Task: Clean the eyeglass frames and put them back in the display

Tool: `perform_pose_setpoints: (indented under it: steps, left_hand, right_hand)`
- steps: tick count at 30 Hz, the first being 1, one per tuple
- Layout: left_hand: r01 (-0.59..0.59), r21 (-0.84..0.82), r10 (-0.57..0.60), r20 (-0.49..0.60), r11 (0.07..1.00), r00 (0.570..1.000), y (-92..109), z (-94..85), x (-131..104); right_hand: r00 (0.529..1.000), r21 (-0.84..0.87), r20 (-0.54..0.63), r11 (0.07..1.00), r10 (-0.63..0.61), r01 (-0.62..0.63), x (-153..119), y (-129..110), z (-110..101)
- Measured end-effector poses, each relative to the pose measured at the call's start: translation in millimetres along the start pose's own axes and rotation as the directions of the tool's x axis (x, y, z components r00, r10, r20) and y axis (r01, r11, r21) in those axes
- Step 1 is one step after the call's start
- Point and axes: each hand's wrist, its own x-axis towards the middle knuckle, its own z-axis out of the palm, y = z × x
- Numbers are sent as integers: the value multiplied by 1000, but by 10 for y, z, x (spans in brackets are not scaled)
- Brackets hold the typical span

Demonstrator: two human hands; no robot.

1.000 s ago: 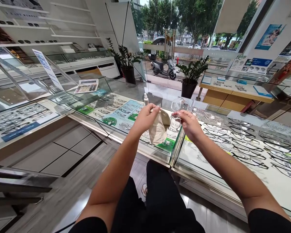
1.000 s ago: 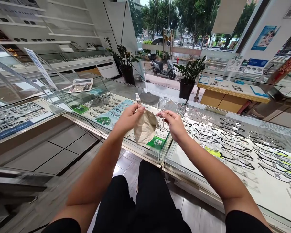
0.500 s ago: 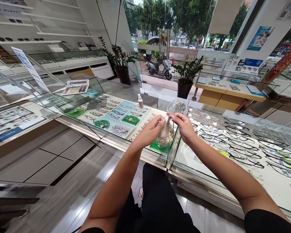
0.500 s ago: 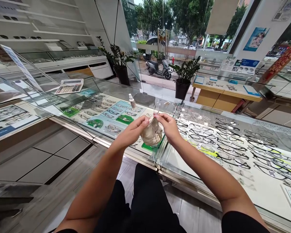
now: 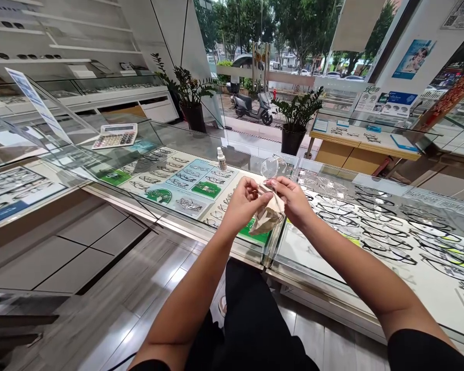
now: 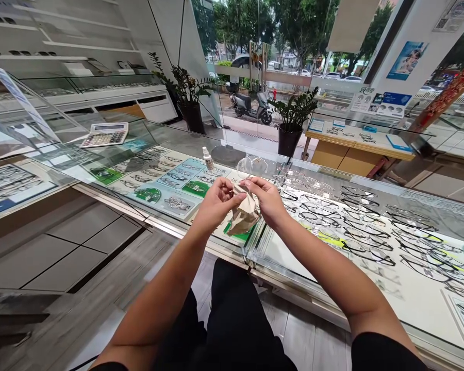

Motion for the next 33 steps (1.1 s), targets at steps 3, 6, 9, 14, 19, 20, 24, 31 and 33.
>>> perform_pose_setpoints:
  steps: [3, 6, 9, 14, 19, 20, 24, 31, 33]
  left_hand:
    - [133, -73, -124, 112, 988, 986, -67, 9, 24]
    - [123, -47, -115, 145, 991, 983, -123, 20, 41]
    - [62, -59, -55, 110, 996, 992, -167, 25, 41]
    - [72, -93, -59, 130, 993, 990, -203, 34, 2]
    - [-95, -73, 97, 35, 993, 995, -255, 84, 27]
    - [-141, -59, 141, 7, 988, 990, -268, 93, 49]
    - [-266, 24, 266, -20, 964, 964, -273, 81, 223]
    - [-210, 75, 138, 537, 975, 832, 41, -113, 914]
    - [-162, 65, 81, 652, 985, 754, 130, -159, 1080]
  right_hand:
    - [999, 35, 30, 999, 23, -24, 2, -19, 3]
    - [998, 62, 47, 997, 33, -36, 15, -21, -10]
    - [998, 57, 60, 998, 21, -24, 33, -13, -28]
    - [995, 76, 101, 997, 24, -32, 60, 6, -40]
    - [989, 107, 142, 993, 35, -51, 76, 48, -35]
    - [988, 107, 150, 993, 27, -43, 81, 57, -38]
    - [990, 111, 141, 994, -8, -8, 137, 49, -95]
    - [992, 42, 18, 992, -123, 122, 236, -188, -303]
    - [987, 19, -7, 987, -162, 162, 275, -244, -333]
